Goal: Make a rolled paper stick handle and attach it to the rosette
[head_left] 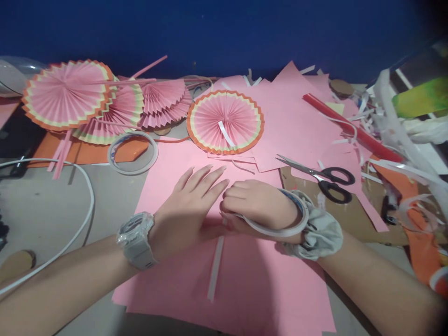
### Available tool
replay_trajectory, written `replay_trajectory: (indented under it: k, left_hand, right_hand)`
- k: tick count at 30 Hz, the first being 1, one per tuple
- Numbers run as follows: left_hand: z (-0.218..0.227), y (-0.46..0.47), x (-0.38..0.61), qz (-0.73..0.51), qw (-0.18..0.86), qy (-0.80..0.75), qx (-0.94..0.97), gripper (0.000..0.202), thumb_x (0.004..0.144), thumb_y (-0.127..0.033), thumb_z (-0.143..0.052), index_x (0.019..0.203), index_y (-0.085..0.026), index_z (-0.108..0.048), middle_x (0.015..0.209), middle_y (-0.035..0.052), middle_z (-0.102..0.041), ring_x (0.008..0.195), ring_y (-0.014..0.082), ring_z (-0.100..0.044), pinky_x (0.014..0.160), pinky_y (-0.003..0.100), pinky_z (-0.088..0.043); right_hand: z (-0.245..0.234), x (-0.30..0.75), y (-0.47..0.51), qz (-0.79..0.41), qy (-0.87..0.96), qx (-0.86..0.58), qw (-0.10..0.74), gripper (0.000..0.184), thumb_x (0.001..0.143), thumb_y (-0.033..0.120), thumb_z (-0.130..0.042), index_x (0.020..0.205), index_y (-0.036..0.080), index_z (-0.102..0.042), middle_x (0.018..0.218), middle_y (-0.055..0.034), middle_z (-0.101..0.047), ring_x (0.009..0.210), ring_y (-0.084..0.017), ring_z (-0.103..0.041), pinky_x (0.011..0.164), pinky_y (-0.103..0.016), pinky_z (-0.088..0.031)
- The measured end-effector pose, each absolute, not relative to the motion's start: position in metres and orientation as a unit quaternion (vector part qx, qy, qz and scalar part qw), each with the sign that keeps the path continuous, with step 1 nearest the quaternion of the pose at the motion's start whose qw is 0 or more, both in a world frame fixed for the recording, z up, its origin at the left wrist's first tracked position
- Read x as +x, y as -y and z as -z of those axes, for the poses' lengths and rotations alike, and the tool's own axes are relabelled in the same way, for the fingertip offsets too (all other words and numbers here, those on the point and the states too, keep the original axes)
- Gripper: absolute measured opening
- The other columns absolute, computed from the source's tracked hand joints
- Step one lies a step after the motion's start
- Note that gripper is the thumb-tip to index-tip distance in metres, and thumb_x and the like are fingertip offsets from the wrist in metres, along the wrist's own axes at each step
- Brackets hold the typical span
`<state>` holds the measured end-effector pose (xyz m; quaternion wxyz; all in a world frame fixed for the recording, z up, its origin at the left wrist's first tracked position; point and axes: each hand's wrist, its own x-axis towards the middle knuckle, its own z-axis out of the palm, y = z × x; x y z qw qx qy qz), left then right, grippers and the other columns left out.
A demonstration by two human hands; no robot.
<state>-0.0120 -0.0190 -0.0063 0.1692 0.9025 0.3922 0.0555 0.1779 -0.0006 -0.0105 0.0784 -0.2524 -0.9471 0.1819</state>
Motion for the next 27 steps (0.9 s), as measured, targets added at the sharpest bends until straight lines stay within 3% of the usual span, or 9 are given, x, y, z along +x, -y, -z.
replay_trajectory:
  k: [16,27]
  left_hand:
    - [0.0089,0.0206,-0.0127,-0.045,0.152,-0.384,0.91,0.075,0.081,-0.059,-0.047,0.14,-0.014,-0.033,0.15,0.0076,-0.025,0.135,0.0325,-0.02,0.111,0.052,-0.014]
    - [0.0086,0.0206,-0.013,-0.041,0.16,-0.379,0.911,0.072,0.082,-0.058,-0.046,0.139,-0.016,-0.035,0.15,0.0086,-0.025,0.135,0.0345,-0.02,0.11,0.055,-0.014]
  right_hand:
    - [0.0146,0.1755,0.0002,-0.114,0.963,-0.229,0.08,0.022,0.086,0.02,-0.043,0.069,0.018,-0.057,0.065,-0.0029,-0.058,0.061,-0.015,-0.046,0.06,-0.029,-0.035]
    - [0.0103,0.1783,-0.0019,-0.121,0.971,-0.198,0.051,0.018,0.087,0.023,-0.044,0.076,0.018,-0.058,0.075,-0.0046,-0.059,0.07,-0.016,-0.048,0.063,-0.028,-0.034]
